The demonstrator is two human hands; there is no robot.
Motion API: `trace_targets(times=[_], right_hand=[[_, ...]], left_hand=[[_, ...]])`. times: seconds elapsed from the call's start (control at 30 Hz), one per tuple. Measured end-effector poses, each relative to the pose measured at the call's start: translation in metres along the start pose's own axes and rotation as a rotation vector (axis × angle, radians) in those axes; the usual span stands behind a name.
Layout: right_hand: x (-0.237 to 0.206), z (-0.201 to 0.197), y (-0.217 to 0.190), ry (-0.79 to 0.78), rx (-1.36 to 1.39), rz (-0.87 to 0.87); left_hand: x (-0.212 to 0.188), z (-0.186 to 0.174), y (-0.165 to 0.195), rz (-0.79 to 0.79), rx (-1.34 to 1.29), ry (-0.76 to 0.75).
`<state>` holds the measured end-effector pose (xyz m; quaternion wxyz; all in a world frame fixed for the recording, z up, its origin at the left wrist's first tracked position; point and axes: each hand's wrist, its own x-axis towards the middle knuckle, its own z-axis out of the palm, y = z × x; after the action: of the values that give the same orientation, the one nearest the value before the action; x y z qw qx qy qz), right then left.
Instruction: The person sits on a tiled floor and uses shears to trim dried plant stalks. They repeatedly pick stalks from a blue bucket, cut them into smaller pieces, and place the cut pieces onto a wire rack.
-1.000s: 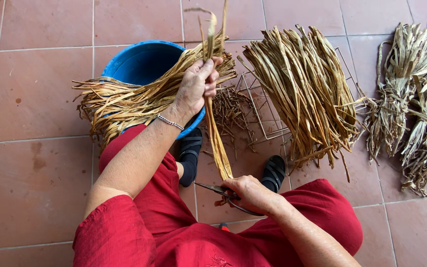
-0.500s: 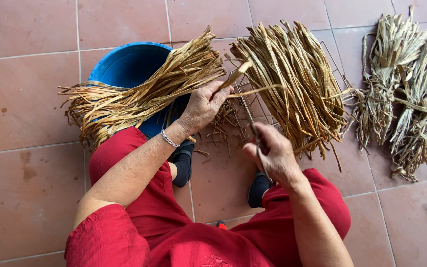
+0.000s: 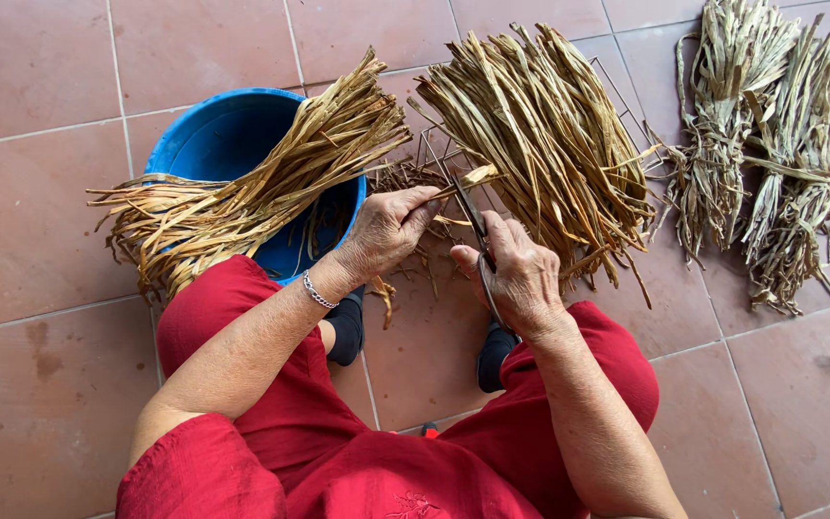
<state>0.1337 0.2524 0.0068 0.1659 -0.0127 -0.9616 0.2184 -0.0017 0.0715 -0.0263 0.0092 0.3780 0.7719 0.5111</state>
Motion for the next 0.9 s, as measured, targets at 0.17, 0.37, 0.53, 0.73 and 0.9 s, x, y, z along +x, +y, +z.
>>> trace_targets(times=[0.17, 0.37, 0.53, 0.73, 0.9], right_hand=[[-0.004, 0.013, 0.008, 0.110, -0.004, -0.098], [-0.007, 0.003, 0.014, 0.012, 0.687, 0.327], [-0.012, -0.001, 0.015, -0.056, 1.193, 0.556], [-0.018, 0.034, -0.003, -0.304, 1.184, 0.616], [-0.025, 0.056, -0.008, -0.350, 1.104, 0.608]], left_hand=[[0.000, -0.001, 0.005, -0.052, -0.077, -0.033], [0.009, -0.019, 0.000, -0.376, -0.325, -0.078], [0.015, -0.042, -0.017, -0.433, -0.537, -0.039], [0.018, -0.049, -0.018, -0.485, -0.648, 0.077], [0.017, -0.058, -0.006, -0.546, -0.722, 0.078]])
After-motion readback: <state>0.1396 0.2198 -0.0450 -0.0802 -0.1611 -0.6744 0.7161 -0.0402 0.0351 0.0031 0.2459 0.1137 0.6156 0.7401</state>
